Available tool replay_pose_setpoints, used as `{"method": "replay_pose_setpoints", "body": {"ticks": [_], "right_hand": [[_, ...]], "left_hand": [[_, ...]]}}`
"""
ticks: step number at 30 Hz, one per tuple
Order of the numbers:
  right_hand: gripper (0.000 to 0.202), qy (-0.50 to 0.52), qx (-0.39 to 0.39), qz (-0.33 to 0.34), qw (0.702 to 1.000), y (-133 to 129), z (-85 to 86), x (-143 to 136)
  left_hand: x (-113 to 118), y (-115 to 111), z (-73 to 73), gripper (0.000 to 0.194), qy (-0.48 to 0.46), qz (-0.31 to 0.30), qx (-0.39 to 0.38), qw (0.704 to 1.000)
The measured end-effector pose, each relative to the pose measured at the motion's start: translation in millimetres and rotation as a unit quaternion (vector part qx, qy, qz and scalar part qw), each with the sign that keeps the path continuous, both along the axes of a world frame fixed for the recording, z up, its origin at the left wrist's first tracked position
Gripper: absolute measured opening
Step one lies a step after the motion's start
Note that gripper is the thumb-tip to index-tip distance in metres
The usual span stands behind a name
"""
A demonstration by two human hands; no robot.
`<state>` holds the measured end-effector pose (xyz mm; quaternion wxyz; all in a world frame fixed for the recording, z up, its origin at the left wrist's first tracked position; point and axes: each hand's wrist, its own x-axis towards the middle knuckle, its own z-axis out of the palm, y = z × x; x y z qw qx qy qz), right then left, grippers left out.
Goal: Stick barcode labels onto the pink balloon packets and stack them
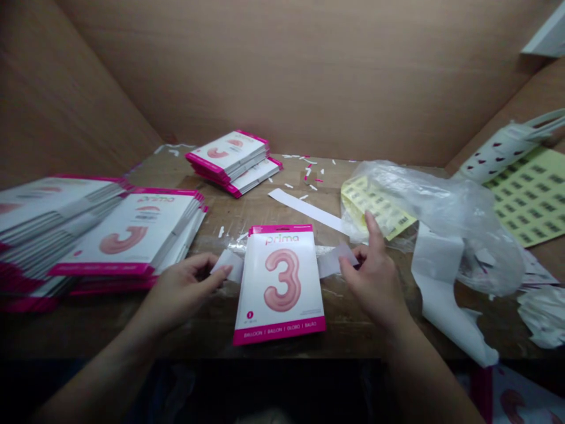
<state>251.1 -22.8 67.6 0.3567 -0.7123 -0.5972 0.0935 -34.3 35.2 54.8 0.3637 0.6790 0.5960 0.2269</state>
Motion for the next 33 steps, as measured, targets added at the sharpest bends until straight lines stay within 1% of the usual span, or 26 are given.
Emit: {"method": "replay_pose_setpoints", "body": {"ticks": [2,4,7,9,11,13,15,17,19,22,25,27,30,33], "right_hand": [[0.081,-0.028,0.018,0.005,0.999,3,7.5,-30],[0.082,-0.063,0.02,0.031,0.997,7,5.8,-58],[0.085,-0.13,0.002,0.058,0.99,13,-11.6,-85],[0.084,-0.158,-0.008,0.062,0.985,14,-25.2,-94],[0.085,-0.144,0.003,0.086,0.986,13,-34.0,-94],[0.088,-0.102,0.011,0.143,0.984,9,-36.6,-89],[0.088,-0.061,-0.008,0.215,0.975,4,-35.4,-79],[0.081,-0.034,-0.035,0.276,0.96,0,-34.2,-68],[0.074,-0.012,-0.038,0.315,0.948,-2,-35.4,-59],[0.07,-0.012,-0.018,0.325,0.945,-3,-40.9,-53],[0.07,-0.062,-0.015,0.327,0.943,-3,-45.1,-53],[0.068,-0.091,-0.022,0.33,0.939,-3,-44.9,-55],[0.065,-0.107,-0.04,0.345,0.932,-2,-42.0,-56],[0.066,-0.109,-0.045,0.347,0.93,-2,-41.4,-57]], "left_hand": [[20,-6,1.3,0.028,0.016,-0.025,0.045,0.999],[38,-9,0.8,0.025,0.048,-0.054,0.076,0.994],[52,-10,-2.5,0.023,0.091,-0.079,0.107,0.987],[53,-9,-5.3,0.021,0.094,-0.083,0.112,0.986],[51,-9,-7.7,0.021,0.073,-0.08,0.108,0.988],[48,-9,-9.6,0.021,0.048,-0.075,0.103,0.991],[45,-10,-10.8,0.02,0.036,-0.075,0.102,0.991],[45,-10,-11.8,0.018,0.039,-0.08,0.105,0.991],[45,-10,-12.6,0.017,0.043,-0.086,0.108,0.99],[46,-10,-13.9,0.017,0.048,-0.096,0.11,0.988],[46,-9,-13.8,0.016,0.06,-0.112,0.113,0.985],[47,-8,-13.1,0.016,0.068,-0.123,0.116,0.983],[51,-7,-13.1,0.017,0.093,-0.133,0.125,0.979],[56,-8,-18.2,0.019,0.114,-0.139,0.149,0.972]]}}
